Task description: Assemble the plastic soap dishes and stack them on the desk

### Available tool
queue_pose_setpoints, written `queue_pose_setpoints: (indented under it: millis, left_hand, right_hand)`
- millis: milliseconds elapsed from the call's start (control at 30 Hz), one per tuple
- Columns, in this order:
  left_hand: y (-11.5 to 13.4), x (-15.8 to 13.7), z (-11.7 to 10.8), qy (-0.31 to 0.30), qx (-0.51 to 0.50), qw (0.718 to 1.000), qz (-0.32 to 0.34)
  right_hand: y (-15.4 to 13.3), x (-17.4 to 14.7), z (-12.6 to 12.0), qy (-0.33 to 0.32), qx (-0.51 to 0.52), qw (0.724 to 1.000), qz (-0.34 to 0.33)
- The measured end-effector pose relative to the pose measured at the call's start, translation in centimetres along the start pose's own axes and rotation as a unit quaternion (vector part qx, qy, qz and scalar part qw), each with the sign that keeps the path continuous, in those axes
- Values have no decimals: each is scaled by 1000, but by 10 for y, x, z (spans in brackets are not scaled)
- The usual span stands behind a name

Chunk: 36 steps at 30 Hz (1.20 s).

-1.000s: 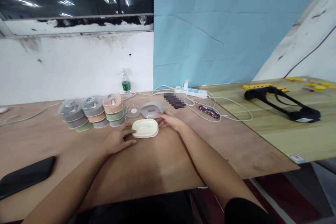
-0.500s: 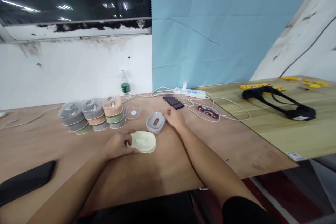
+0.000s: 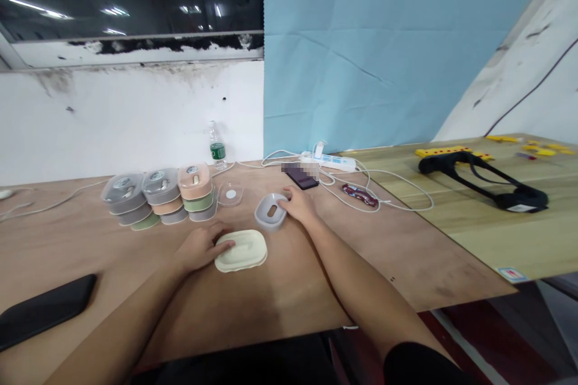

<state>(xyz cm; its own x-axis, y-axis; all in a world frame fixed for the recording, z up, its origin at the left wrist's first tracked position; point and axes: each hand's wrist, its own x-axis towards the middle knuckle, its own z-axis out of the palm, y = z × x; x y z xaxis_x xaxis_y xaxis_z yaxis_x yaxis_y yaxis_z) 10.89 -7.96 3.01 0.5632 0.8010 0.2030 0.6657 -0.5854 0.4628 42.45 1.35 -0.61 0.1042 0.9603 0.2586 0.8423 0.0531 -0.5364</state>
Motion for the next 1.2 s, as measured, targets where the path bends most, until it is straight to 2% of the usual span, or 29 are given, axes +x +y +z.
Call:
queue_pose_setpoints:
  millis: [100,267,500,567,633,733,800,1067,1200]
  left_hand:
    - [0,-1,0,-3,-3,1000,3]
    - [1,-2,0,16,-10,999,-34]
    - [-3,0,4,23,-11,998,-52]
    - [-4,0,4,23,-17,998,-50]
    - [-4,0,4,23,-23,998,-50]
    - [-5,0,4,22,-30,998,-55]
    - [-7,0,5,18,-31,998,-59]
    - [-7,0,6,45,-29,998,-40]
    - [-7,0,5,54,-22,997,-46]
  right_hand:
    - [-1,0,-6,1,-21,999,41]
    - [-8,-4,-14,-29,-1,998,55]
    - [-15,-9,-12,6,6,999,38]
    - [-17,-10,-10,15,47,999,-2]
    - [-19,-12,-7,8,103,991,-79]
    - [-23,-16,-1,-47,121,973,-193]
    - [-25,-18,4,-86,108,964,-228]
    - [-31,-24,4,-113,96,957,-251]
    - [-39,-26,-2,-65,63,965,-247]
